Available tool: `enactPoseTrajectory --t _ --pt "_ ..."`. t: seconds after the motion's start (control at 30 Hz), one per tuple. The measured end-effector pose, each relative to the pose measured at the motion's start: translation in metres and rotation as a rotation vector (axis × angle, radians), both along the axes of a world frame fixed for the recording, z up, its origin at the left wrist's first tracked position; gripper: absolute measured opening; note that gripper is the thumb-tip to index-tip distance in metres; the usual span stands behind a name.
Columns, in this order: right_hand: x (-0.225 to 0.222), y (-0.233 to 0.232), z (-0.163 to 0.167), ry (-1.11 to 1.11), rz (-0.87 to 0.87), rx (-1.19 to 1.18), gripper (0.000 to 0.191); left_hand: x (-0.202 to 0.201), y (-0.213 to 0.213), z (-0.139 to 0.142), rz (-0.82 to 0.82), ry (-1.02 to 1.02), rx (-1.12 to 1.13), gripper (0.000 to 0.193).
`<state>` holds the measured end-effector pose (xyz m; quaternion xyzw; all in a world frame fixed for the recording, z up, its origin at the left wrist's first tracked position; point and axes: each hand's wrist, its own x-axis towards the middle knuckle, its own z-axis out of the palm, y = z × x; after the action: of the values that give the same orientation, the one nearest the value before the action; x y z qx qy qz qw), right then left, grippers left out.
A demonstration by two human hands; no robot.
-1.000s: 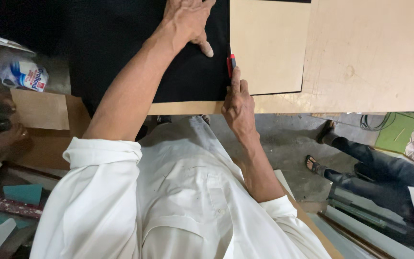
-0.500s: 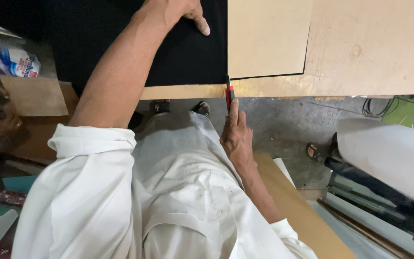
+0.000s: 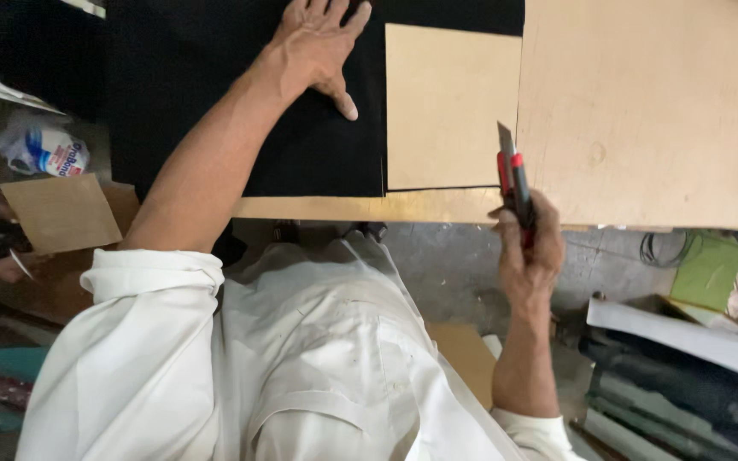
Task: The person uses a cardboard template and a utility knife to cut multiple identical rectangular pieces from a large sheet of black fabric. The person repeatedly positions the template, cuts along the edges, removes the template, and stacks the cut fabric pieces.
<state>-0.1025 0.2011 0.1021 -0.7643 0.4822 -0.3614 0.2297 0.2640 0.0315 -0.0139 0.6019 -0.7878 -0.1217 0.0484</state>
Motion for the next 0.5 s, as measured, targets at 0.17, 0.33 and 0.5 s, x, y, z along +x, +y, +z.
enactPoseTrajectory --t 0.17,0.33,0.5 --pt "-0.009 -0.162 0.012 0.143 0.422 0.040 0.039 -0.015 -0.006 -0.001 0.193 0.283 -0.170 0.132" --pt "0.008 -0.282 -0.001 0.281 0.700 0.107 0.046 -0.047 -0.006 0.005 0.330 0.232 -0.023 0.137" --pt "0.017 -0.334 -0.019 0.376 0.852 0.111 0.045 -0.046 -0.009 0.006 0.375 0.183 0.040 0.149"
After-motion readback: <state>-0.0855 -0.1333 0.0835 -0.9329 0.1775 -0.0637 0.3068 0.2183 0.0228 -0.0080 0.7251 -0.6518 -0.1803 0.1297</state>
